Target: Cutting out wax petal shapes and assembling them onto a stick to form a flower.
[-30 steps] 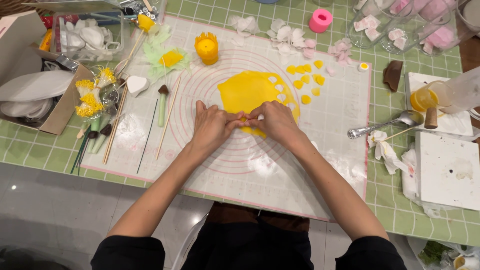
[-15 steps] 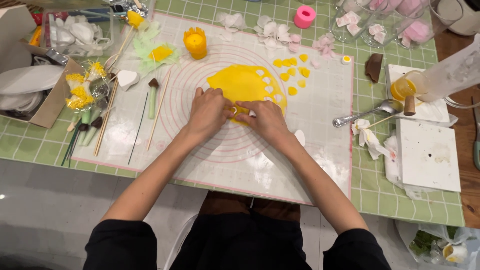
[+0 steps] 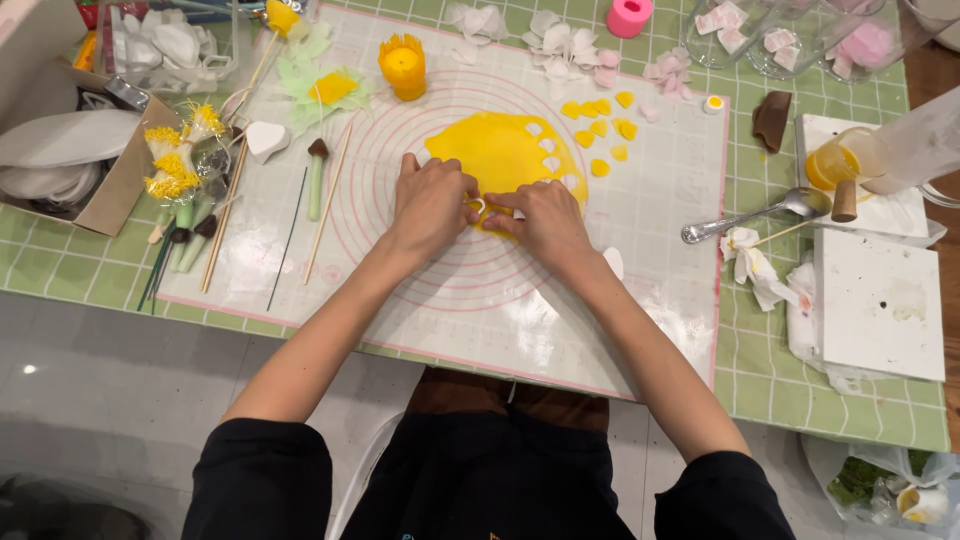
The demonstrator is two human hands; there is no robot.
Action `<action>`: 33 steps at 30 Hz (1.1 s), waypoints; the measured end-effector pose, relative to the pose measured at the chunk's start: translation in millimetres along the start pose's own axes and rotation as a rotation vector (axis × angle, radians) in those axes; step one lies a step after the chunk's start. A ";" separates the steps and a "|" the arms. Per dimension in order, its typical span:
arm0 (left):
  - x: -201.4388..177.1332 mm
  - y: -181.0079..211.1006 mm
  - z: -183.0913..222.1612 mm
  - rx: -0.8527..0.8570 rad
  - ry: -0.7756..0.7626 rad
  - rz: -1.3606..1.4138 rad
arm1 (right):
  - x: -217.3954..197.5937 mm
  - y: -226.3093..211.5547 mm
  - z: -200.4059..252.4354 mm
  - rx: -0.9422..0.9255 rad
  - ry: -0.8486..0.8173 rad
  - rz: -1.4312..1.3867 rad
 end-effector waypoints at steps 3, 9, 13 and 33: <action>1.8 2.4 3.0 0.029 0.039 -0.025 | -0.6 -0.9 -0.3 0.027 -0.012 0.024; 2.3 3.9 5.2 0.085 0.036 0.003 | -1.5 -3.8 -0.1 0.032 -0.023 0.029; 1.7 5.4 12.8 0.100 0.075 0.025 | -2.3 -5.3 -0.7 0.048 -0.022 0.019; 17.2 -9.5 5.7 -0.021 -0.085 0.186 | -0.5 -1.6 0.4 0.014 -0.011 0.011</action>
Point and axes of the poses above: each hand's wrist, its own z-axis away from the middle knuckle, its own x-axis out of the palm, y = z × x, the point moved 4 cm from there along -z, towards the middle knuckle, and after that the axes turned 14 degrees about -z, right-handed, at the moved point
